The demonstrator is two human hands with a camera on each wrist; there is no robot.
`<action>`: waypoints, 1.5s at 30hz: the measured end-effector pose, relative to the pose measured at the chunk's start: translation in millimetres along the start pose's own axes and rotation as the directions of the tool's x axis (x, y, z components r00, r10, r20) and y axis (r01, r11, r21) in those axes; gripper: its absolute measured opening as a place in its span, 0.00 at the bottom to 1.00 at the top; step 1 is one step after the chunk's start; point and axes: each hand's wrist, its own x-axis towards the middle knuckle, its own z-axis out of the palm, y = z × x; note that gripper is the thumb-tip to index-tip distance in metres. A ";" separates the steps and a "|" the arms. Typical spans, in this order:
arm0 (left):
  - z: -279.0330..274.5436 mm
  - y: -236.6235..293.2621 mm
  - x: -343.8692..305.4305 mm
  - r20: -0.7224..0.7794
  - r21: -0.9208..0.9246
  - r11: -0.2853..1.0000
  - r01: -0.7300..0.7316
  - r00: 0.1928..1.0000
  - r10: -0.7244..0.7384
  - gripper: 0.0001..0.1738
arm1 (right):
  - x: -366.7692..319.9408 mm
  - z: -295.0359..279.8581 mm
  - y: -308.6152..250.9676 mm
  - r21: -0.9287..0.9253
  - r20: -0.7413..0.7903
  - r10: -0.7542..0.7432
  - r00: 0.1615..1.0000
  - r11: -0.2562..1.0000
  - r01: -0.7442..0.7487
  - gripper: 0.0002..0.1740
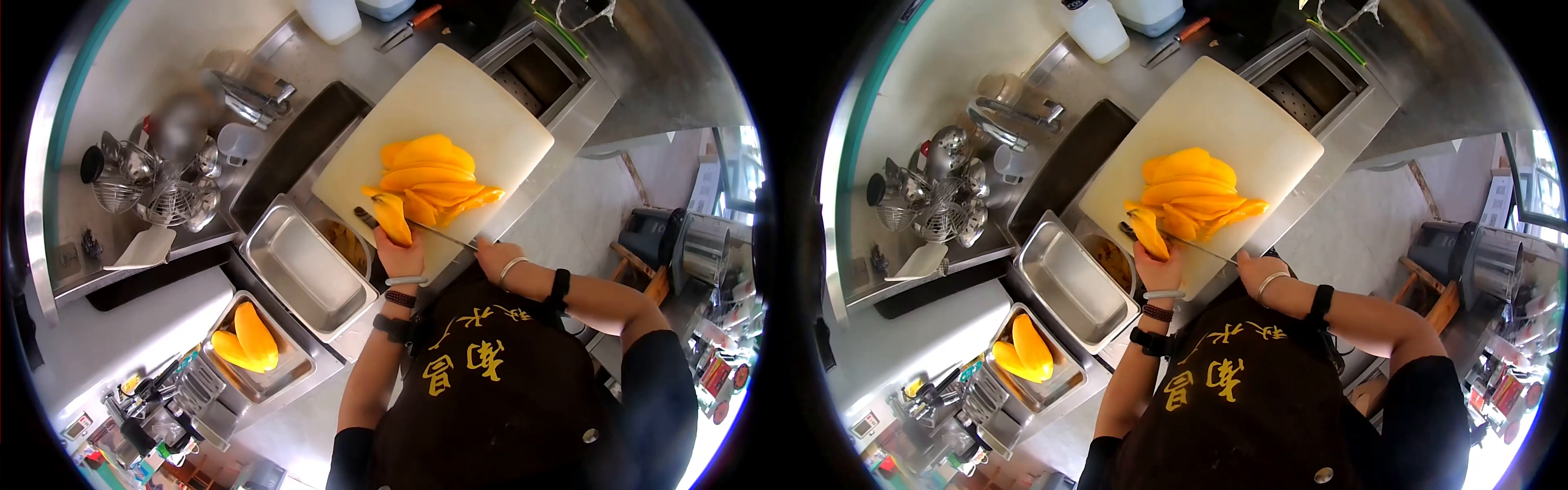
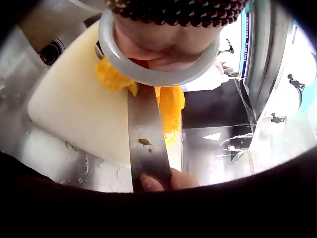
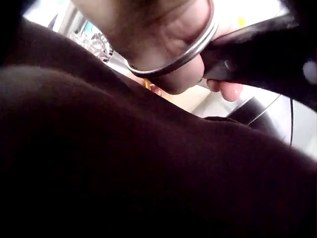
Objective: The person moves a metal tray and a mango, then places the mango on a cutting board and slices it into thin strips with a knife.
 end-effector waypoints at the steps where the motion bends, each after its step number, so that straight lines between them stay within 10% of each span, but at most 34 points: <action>1: 0.7 1.6 0.1 -0.007 0.023 1.000 -0.007 1.000 0.007 0.17 | 5.0 6.8 2.4 0.003 0.000 0.001 1.000 1.000 -0.001 0.14; 12: 5.6 0.5 -3.2 0.091 0.173 0.983 -0.060 0.995 0.045 0.19 | 16.4 -0.4 15.0 0.184 -0.041 -0.297 0.954 0.936 0.300 0.15; 18: -18.4 18.7 -5.1 -0.005 0.100 0.994 0.039 0.999 -0.039 0.22 | 13.0 -24.3 -10.9 0.215 0.039 -0.408 0.912 0.895 0.391 0.16; 23: -64.8 33.2 28.7 -0.334 0.356 0.929 -0.103 0.914 0.230 0.14 | 27.8 -43.5 -47.3 0.168 0.015 -0.479 0.878 0.866 0.470 0.14; 34: -93.1 25.1 31.5 -0.397 0.163 0.986 0.011 0.916 0.056 0.10 | 35.0 -49.5 -12.0 -0.046 0.049 -0.396 0.917 0.916 0.398 0.15; 37: -95.2 33.4 23.5 -0.325 0.096 0.995 0.036 0.946 -0.003 0.10 | 41.9 -43.3 0.5 -0.055 0.019 -0.423 0.906 0.904 0.424 0.14; 39: -92.0 50.7 13.0 0.082 -0.499 0.805 0.322 0.942 -0.326 0.13 | 45.7 -45.2 7.1 -0.065 0.031 -0.398 0.917 0.915 0.399 0.14; 40: -88.4 57.1 8.0 0.075 -0.499 0.805 0.320 0.942 -0.327 0.13 | 47.2 -47.0 9.0 -0.076 0.041 -0.369 0.928 0.925 0.371 0.14; 45: -68.1 72.8 -17.3 0.633 -0.555 0.353 0.753 0.658 -0.409 0.21 | 51.7 -50.5 17.3 -0.084 -0.006 -0.342 0.940 0.937 0.340 0.14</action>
